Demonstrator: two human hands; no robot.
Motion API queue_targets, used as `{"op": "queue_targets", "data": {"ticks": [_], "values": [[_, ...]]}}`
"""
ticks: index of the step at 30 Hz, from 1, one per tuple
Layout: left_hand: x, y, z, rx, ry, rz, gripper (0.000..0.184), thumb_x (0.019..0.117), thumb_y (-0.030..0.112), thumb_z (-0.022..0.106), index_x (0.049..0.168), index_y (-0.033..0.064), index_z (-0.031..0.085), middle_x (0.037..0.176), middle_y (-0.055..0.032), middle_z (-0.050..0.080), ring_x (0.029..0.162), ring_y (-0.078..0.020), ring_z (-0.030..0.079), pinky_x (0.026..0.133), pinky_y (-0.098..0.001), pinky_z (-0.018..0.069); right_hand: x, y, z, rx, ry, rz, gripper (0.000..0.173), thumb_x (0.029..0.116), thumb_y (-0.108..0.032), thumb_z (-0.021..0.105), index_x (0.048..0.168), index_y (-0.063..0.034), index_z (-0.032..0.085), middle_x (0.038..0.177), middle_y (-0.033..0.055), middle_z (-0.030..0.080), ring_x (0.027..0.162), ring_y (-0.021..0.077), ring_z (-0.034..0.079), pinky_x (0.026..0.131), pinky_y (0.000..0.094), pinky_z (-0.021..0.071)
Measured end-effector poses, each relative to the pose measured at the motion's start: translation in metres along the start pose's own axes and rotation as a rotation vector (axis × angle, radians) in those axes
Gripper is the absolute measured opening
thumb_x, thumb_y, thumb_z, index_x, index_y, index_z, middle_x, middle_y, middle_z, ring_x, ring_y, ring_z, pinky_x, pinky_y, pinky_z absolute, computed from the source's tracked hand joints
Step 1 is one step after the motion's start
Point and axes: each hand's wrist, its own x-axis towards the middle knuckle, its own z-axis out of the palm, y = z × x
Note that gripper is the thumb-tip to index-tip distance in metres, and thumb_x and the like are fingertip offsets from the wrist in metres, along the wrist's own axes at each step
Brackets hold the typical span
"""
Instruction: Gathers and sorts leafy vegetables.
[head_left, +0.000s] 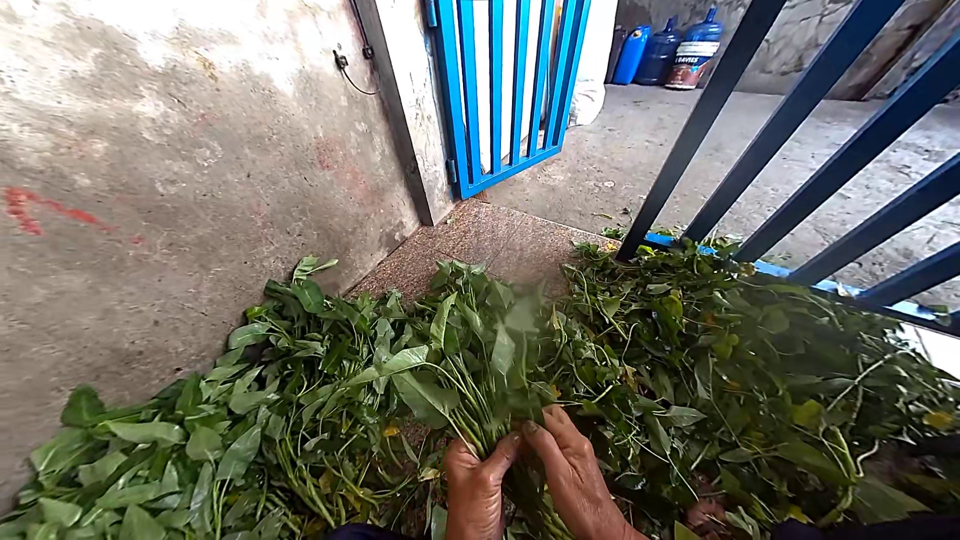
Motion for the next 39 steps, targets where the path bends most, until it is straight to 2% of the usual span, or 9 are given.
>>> {"op": "queue_targets", "data": {"ticks": [8, 13, 17, 21, 26, 29, 31, 36, 39], "values": [[0.0, -0.003, 0.0, -0.002, -0.028, -0.113, 0.031, 0.0783, -0.014, 0.075, 0.107, -0.0122, 0.062, 0.09, -0.022, 0.073, 0.08, -0.025, 0.074, 0.077, -0.04, 0.0643, -0.003, 0.005, 0.0, -0.144, -0.062, 0.008, 0.038, 0.1035, -0.027, 0.045, 0.093, -0.0074, 0.076, 0.099, 0.0038, 0.062, 0.092, 0.0082, 0.06, 0.076, 0.0238, 0.0519], [0.0, -0.003, 0.004, -0.042, 0.036, -0.106, 0.029, 0.0816, -0.015, 0.071, 0.108, -0.0146, 0.059, 0.085, -0.0249, 0.071, 0.07, -0.0264, 0.073, 0.067, -0.0388, 0.0641, -0.007, 0.005, 0.007, 0.06, 0.031, 0.074, 0.03, 0.1059, -0.023, 0.048, 0.101, -0.0049, 0.071, 0.089, 0.0035, 0.063, 0.072, 0.0105, 0.062, 0.062, 0.0243, 0.0544], [0.0, 0.001, 0.005, -0.041, 0.051, -0.13, 0.024, 0.0856, -0.014, 0.065, 0.108, -0.0139, 0.057, 0.085, -0.0241, 0.072, 0.07, -0.0249, 0.073, 0.066, -0.0368, 0.0635, -0.006, 0.006, 0.006, 0.147, 0.048, 0.12, 0.023, 0.1058, -0.017, 0.053, 0.108, -0.003, 0.072, 0.092, 0.0065, 0.069, 0.072, 0.014, 0.068, 0.062, 0.0267, 0.0607], [-0.001, -0.002, 0.006, 0.062, 0.067, -0.162, 0.028, 0.0837, -0.015, 0.07, 0.109, -0.0132, 0.06, 0.089, -0.0219, 0.072, 0.077, -0.0247, 0.074, 0.073, -0.0372, 0.0641, -0.004, 0.015, 0.003, 0.049, 0.028, 0.075, 0.023, 0.103, -0.014, 0.053, 0.102, -0.003, 0.074, 0.09, 0.005, 0.064, 0.069, 0.0102, 0.063, 0.059, 0.0232, 0.0565], [0.003, -0.001, -0.003, 0.118, 0.022, -0.264, 0.028, 0.0857, -0.013, 0.071, 0.111, -0.0118, 0.059, 0.087, -0.0217, 0.072, 0.071, -0.0252, 0.072, 0.063, -0.0367, 0.063, -0.001, 0.013, -0.008, 0.122, -0.143, 0.244, 0.029, 0.1033, -0.015, 0.047, 0.094, -0.0032, 0.072, 0.101, 0.0076, 0.068, 0.079, 0.0138, 0.068, 0.068, 0.0293, 0.0613], [0.005, -0.003, -0.004, 0.11, -0.001, -0.297, 0.03, 0.0853, -0.012, 0.072, 0.112, -0.0111, 0.058, 0.086, -0.0217, 0.071, 0.068, -0.0245, 0.071, 0.06, -0.0358, 0.0618, 0.003, 0.008, -0.009, 0.32, -0.157, 0.431, 0.03, 0.1045, -0.017, 0.046, 0.093, -0.0017, 0.069, 0.081, 0.0078, 0.068, 0.067, 0.016, 0.066, 0.063, 0.0326, 0.0587], [0.005, -0.001, -0.004, 0.082, -0.012, -0.294, 0.033, 0.0827, -0.013, 0.072, 0.112, -0.0109, 0.058, 0.088, -0.0219, 0.071, 0.07, -0.0247, 0.071, 0.06, -0.0358, 0.0618, 0.002, 0.007, -0.008, 0.367, -0.153, 0.45, 0.033, 0.106, -0.02, 0.045, 0.092, -0.0016, 0.069, 0.078, 0.0084, 0.068, 0.068, 0.0169, 0.066, 0.064, 0.0332, 0.0578], [0.002, 0.004, -0.001, 0.018, 0.031, -0.23, 0.037, 0.0774, -0.016, 0.07, 0.111, -0.0105, 0.056, 0.088, -0.0205, 0.07, 0.071, -0.0236, 0.07, 0.06, -0.0343, 0.0613, -0.002, -0.004, -0.002, 0.494, 0.029, 0.491, 0.027, 0.1071, -0.015, 0.047, 0.101, 0.0028, 0.066, 0.089, 0.0135, 0.07, 0.075, 0.0205, 0.069, 0.064, 0.0346, 0.0601], [0.003, 0.003, 0.002, -0.02, 0.155, -0.245, 0.033, 0.0834, -0.016, 0.067, 0.114, -0.0097, 0.055, 0.088, -0.0207, 0.069, 0.069, -0.0242, 0.069, 0.059, -0.0354, 0.0614, -0.011, 0.0, 0.005, 0.538, 0.126, 0.313, 0.024, 0.1044, -0.008, 0.049, 0.113, 0.0062, 0.066, 0.108, 0.018, 0.072, 0.09, 0.0237, 0.072, 0.077, 0.0368, 0.0628]]}}
